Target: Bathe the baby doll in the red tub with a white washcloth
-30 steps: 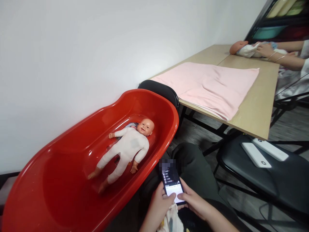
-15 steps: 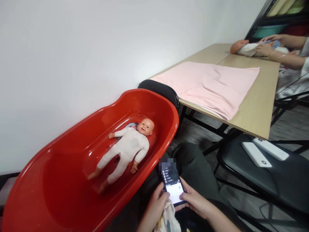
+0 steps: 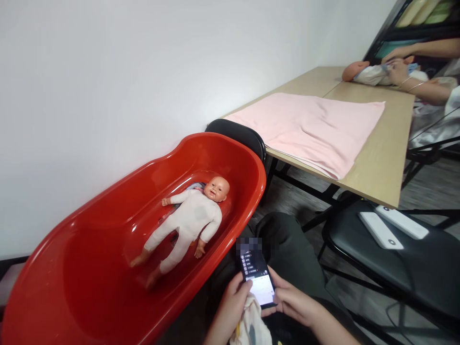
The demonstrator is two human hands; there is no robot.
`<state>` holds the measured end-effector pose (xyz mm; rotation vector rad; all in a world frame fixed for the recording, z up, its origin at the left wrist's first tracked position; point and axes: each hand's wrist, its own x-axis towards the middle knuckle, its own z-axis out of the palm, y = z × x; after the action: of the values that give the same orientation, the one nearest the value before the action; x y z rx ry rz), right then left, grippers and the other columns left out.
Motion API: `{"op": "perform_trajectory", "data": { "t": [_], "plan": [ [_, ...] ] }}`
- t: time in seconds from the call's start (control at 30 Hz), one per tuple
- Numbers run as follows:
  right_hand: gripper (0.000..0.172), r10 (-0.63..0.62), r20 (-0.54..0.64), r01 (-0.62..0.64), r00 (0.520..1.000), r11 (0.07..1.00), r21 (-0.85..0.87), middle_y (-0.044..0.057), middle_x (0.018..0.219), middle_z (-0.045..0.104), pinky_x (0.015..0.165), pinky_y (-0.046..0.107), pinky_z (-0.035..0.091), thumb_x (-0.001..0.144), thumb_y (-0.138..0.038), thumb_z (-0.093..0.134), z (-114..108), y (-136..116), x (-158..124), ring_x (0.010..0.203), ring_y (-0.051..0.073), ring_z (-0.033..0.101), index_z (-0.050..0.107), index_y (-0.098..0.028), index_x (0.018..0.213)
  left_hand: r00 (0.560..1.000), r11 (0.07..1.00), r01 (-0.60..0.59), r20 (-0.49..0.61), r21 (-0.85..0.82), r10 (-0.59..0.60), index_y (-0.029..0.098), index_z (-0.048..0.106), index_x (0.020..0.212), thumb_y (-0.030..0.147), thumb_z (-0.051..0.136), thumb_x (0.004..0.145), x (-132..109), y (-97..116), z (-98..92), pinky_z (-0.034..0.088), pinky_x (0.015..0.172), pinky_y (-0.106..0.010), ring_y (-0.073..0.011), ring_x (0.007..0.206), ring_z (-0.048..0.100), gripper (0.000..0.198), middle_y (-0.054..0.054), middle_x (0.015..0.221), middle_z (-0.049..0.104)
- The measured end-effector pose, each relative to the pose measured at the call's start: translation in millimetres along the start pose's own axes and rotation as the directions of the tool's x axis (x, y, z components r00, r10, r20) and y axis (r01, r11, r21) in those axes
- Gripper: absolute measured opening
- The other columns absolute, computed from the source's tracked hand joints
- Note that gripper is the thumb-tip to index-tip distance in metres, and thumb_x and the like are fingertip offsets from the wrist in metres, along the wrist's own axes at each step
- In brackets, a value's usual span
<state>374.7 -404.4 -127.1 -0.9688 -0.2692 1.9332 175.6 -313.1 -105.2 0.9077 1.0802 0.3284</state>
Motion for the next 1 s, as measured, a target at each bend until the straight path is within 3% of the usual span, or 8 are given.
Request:
{"op": "perform_trajectory", "data": {
  "t": [0.17, 0.4, 0.67, 0.9, 1.0],
  "plan": [
    [0.127, 0.002, 0.023, -0.003, 1.0, 0.999, 0.039, 0.012, 0.145, 0.082, 0.112, 0.059, 0.063, 0.07, -0.014, 0.077, -5.9, 2.1, 1.6, 0.126, 0.032, 0.082, 0.03, -0.035, 0.186, 0.992, 0.996, 0.082, -0.096, -0.032, -0.085, 0.014, 0.075, 0.148, 0.045, 0.084, 0.078, -3.7, 0.2, -5.9, 0.057, 0.112, -0.041, -0.0356, 0.13, 0.076, 0.077, -0.014, 0.139, 0.086],
    [0.12, -0.014, 0.028, 0.013, 1.0, 0.999, 0.031, 0.012, 0.137, 0.085, 0.109, 0.06, 0.064, 0.071, -0.018, 0.077, -0.7, -1.3, -0.5, 0.12, 0.032, 0.083, 0.037, -0.035, 0.183, 0.999, 0.997, 0.007, 0.035, 0.077, -0.01, 0.017, 0.081, 0.138, 0.032, 0.076, 0.077, -3.0, 1.7, -5.7, 0.055, 0.094, -0.037, -0.0272, 0.1, 0.074, 0.063, -0.005, 0.104, 0.083],
    [0.1, -0.048, 0.013, 0.047, 0.999, 0.998, 0.045, 0.013, 0.141, 0.084, 0.098, 0.051, 0.069, 0.075, -0.017, 0.074, 0.0, -2.2, -1.6, 0.116, 0.032, 0.085, 0.054, -0.03, 0.172, 0.999, 0.996, 0.025, 0.038, 0.09, -0.029, 0.02, 0.079, 0.143, 0.027, 0.077, 0.076, -3.0, 2.2, -4.7, 0.055, 0.094, -0.036, -0.0258, 0.099, 0.075, 0.067, -0.004, 0.104, 0.082],
    [0.102, -0.05, -0.044, 0.051, 0.998, 0.998, 0.03, 0.015, 0.14, 0.083, 0.09, 0.051, 0.072, 0.078, -0.024, 0.08, 3.8, -2.8, -0.6, 0.112, 0.034, 0.085, 0.048, -0.027, 0.175, 0.999, 0.994, 0.023, 0.041, 0.103, -0.027, 0.017, 0.076, 0.149, 0.025, 0.074, 0.078, -4.1, 5.0, -2.7, 0.056, 0.095, -0.036, -0.0269, 0.101, 0.078, 0.071, -0.005, 0.107, 0.084],
    [0.093, -0.051, -0.101, 0.051, 0.994, 0.999, 0.001, 0.015, 0.134, 0.085, 0.083, 0.046, 0.072, 0.087, -0.038, 0.083, 6.7, -1.1, 3.7, 0.107, 0.032, 0.086, 0.05, -0.026, 0.174, 0.998, 0.993, 0.009, 0.059, 0.117, -0.016, 0.016, 0.076, 0.149, 0.025, 0.073, 0.08, -4.4, 5.5, -1.0, 0.057, 0.097, -0.038, -0.0291, 0.105, 0.08, 0.069, -0.008, 0.111, 0.086]
  ]
}}
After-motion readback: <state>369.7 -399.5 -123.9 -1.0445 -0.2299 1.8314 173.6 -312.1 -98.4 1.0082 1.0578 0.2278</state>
